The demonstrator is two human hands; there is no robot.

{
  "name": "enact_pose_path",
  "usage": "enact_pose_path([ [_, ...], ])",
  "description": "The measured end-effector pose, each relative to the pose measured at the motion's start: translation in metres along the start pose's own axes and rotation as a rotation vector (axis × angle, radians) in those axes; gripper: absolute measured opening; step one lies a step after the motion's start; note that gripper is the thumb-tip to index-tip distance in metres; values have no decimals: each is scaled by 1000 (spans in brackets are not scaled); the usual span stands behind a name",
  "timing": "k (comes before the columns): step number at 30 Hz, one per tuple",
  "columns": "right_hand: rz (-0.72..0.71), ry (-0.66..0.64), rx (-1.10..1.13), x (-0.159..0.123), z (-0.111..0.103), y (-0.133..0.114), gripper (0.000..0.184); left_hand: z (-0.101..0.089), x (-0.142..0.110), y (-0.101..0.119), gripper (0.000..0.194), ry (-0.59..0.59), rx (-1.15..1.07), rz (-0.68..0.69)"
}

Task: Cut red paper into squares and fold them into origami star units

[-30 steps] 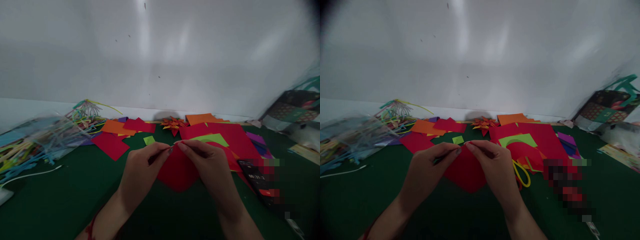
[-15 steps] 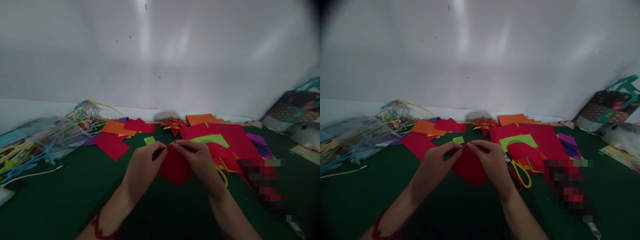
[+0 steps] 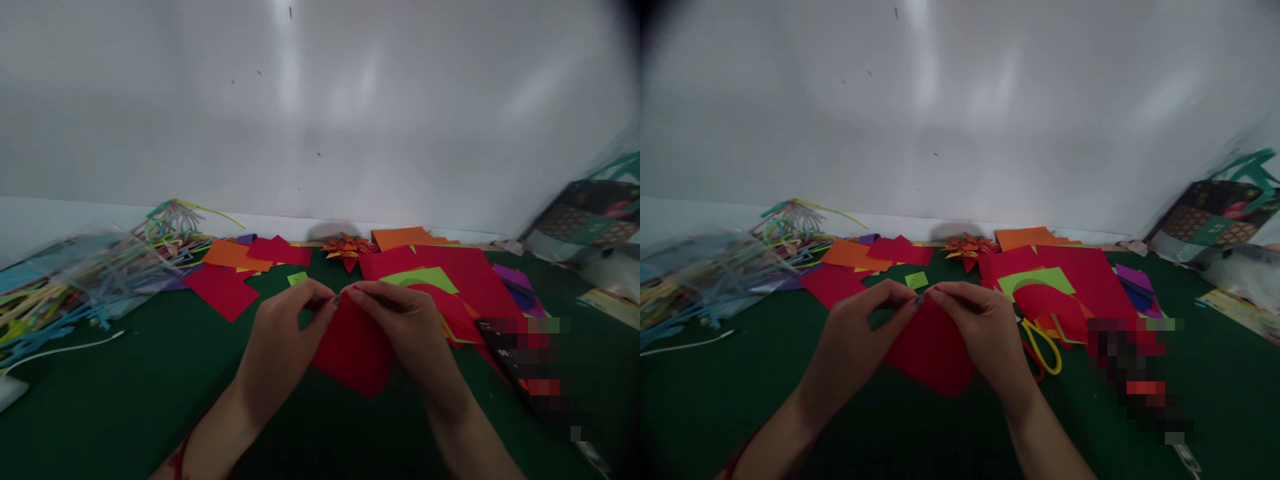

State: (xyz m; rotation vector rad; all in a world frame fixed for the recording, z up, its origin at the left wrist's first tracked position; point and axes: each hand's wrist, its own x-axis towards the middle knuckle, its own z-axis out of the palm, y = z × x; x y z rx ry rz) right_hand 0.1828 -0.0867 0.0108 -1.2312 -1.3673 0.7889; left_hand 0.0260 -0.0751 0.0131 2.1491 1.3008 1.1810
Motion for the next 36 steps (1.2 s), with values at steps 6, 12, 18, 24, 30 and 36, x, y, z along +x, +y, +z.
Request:
enact_pose_path([
  [6, 28, 14, 58, -2, 0, -5, 9, 3, -1, 2, 10, 32, -71, -10],
  [12, 52, -20, 102, -3, 2, -6, 10, 2, -2, 2, 8, 73, -37, 1],
  [18, 52, -33, 133, 1, 2, 0, 8, 4, -2, -1, 8, 65, -59, -7],
  [24, 36, -35, 120, 2, 2, 4, 9, 6, -1, -3, 6, 69, -64, -20],
  [30, 44, -44, 116, 3, 1, 3, 8, 6, -2, -5, 6, 66, -82, -36],
  [36, 40, -37, 107, 3, 2, 4, 10, 7, -1, -5, 7, 53, -89, -38],
])
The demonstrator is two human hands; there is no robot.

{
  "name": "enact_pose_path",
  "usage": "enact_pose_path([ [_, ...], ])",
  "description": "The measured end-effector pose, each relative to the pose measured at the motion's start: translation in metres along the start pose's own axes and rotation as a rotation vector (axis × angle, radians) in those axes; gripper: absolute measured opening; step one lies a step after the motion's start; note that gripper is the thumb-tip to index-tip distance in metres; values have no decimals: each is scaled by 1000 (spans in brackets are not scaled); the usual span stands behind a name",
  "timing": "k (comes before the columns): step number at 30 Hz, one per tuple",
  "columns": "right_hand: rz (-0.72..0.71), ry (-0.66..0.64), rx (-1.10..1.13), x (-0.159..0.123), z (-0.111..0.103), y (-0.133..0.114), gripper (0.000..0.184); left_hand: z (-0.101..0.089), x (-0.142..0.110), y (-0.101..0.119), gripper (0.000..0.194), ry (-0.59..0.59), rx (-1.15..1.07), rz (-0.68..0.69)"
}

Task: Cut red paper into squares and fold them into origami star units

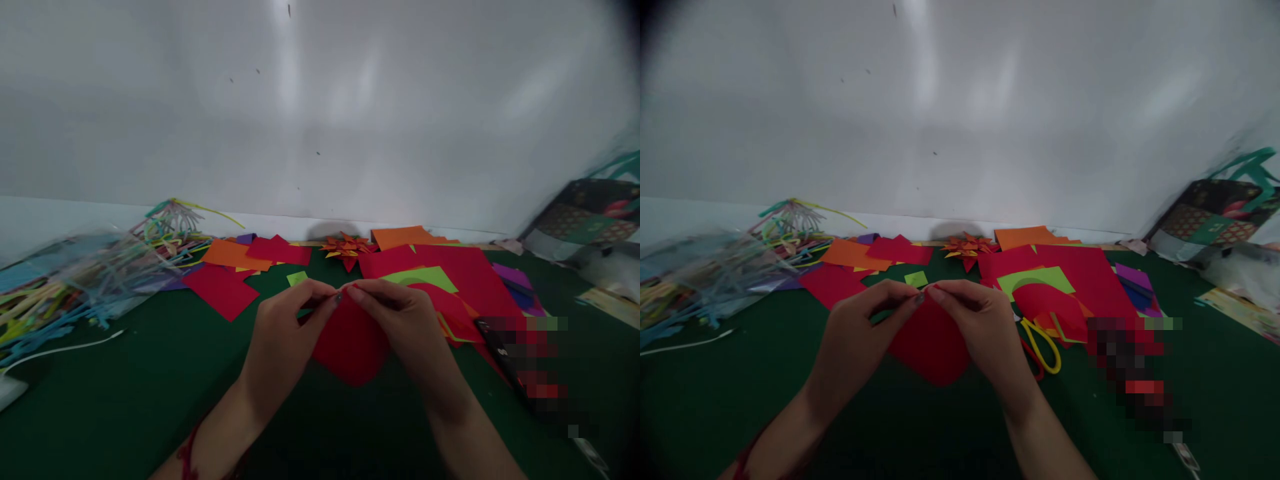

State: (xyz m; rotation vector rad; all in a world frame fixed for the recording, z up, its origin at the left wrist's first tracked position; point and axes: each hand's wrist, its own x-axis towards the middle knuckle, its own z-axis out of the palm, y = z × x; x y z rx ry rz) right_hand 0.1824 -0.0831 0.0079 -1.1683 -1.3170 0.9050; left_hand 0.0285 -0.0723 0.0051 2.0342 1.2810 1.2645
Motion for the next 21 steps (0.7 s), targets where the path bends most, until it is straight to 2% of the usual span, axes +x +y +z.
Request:
enact_pose_path([
  [8, 45, -35, 36, -1, -2, -3, 11, 0, 1, 3, 8, -88, -91, -36],
  [11, 46, 1, 23, 0, -2, 1, 13, 3, 4, -1, 9, -138, -173, -75],
  [16, 30, 107, -90, 11, -4, 20, 20, 9, 14, -23, 15, -261, -248, -194],
  [19, 28, 161, -122, 21, -4, 37, 24, 11, 20, -38, 14, -352, -221, -199],
  [21, 49, 166, -130, 26, -3, 47, 26, 12, 22, -45, 15, -359, -131, -180],
])
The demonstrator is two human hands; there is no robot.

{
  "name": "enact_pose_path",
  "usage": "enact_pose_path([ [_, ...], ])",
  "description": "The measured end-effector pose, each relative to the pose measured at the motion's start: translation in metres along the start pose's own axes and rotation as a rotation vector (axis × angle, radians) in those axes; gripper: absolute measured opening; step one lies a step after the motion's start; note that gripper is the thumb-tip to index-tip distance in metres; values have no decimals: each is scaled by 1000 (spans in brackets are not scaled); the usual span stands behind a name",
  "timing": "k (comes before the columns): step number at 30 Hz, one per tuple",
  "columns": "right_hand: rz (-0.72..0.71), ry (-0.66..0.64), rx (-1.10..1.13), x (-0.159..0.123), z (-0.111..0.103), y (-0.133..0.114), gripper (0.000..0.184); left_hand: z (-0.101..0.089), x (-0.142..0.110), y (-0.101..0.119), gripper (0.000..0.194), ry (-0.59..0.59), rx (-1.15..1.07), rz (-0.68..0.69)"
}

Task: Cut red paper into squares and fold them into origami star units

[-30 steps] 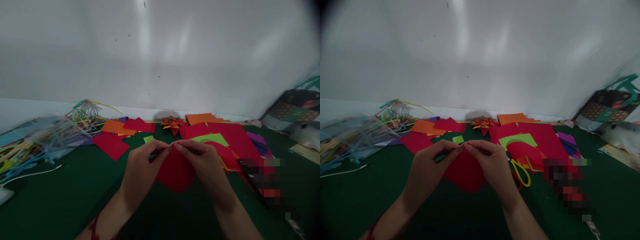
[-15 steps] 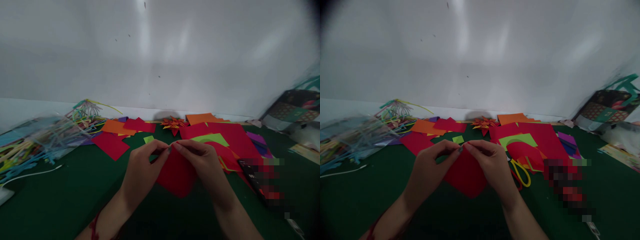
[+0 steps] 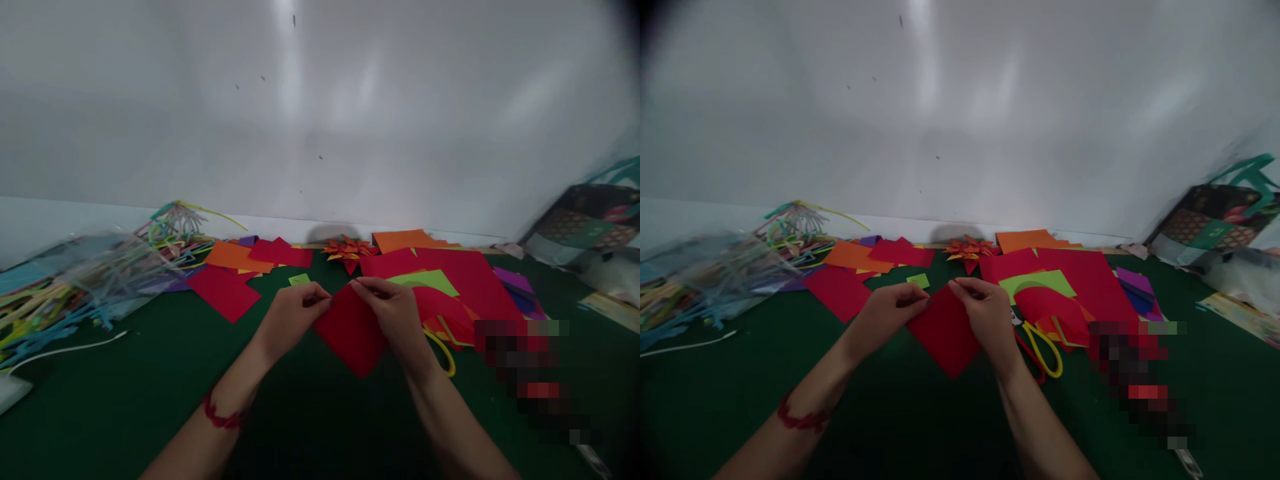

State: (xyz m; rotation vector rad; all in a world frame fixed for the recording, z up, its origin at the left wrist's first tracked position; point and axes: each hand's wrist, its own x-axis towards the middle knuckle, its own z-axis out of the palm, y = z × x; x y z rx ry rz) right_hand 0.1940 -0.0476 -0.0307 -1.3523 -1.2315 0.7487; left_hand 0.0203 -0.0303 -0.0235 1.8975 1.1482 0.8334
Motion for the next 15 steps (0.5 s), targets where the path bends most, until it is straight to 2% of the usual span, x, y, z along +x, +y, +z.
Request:
enact_pose_path([
  [4, 16, 8, -6, 5, 5, 10, 29, 2, -1, -3, 25, 101, 244, 17],
  [6, 17, 15, -8, 6, 3, 9, 28, 3, -2, -2, 28, 126, 269, 23],
  [8, 16, 24, 0, 6, -1, 6, 28, 3, -3, 0, 27, 119, 213, 29],
  [13, 28, 88, 76, 6, -17, -5, 27, -1, -5, 7, 13, 16, -57, 7],
  [15, 27, 96, 90, 6, -20, -8, 27, 0, -8, 10, 12, 38, -58, 3],
])
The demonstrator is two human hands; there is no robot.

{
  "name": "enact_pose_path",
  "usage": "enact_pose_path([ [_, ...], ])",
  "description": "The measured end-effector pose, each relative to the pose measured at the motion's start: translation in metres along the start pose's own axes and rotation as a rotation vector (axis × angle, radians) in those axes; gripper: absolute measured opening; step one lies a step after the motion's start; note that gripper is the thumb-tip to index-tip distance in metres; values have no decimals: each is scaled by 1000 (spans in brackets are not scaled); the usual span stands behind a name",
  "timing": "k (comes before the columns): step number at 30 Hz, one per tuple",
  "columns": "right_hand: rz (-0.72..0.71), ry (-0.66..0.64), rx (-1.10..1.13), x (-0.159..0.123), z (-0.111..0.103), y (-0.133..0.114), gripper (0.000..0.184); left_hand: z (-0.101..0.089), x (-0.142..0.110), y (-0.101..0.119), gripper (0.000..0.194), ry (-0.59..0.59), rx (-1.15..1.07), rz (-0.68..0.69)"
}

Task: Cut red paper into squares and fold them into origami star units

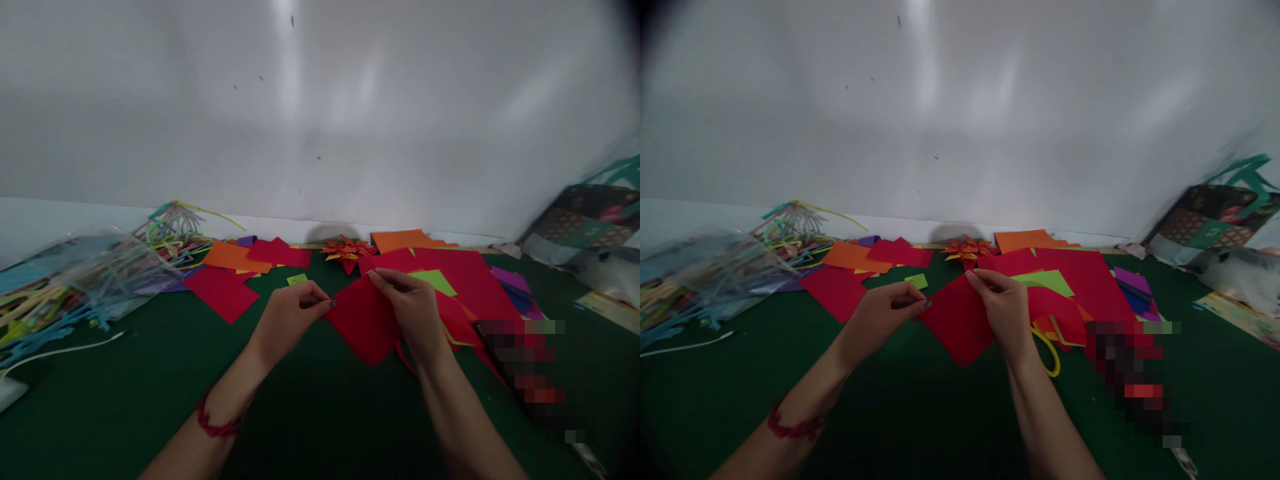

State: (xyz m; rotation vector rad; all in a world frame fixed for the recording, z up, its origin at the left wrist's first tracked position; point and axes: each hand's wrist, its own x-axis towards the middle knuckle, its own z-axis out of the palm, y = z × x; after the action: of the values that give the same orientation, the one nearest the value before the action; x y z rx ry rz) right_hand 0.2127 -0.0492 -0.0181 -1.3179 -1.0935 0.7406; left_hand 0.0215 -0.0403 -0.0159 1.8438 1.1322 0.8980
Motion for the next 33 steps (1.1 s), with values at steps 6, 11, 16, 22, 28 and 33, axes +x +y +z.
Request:
enact_pose_path([
  [6, 13, 19, 0, 1, 0, -1, 28, 2, -8, 9, 15, 114, 212, 71],
  [11, -71, -136, -105, -4, 9, 2, 22, -2, -4, 8, 23, -81, 125, 82],
  [16, -140, -233, -166, -12, 19, 2, 17, -1, -3, 8, 25, -55, 221, 91],
  [22, -93, -234, -115, -12, 15, 0, 20, 3, -6, 12, 26, -7, 230, 130],
  [28, -50, -317, -63, -14, 13, -2, 22, 2, -6, 11, 29, -7, 247, 152],
  [33, -13, -375, -47, -14, 13, -4, 23, 2, -5, 9, 28, 0, 246, 142],
])
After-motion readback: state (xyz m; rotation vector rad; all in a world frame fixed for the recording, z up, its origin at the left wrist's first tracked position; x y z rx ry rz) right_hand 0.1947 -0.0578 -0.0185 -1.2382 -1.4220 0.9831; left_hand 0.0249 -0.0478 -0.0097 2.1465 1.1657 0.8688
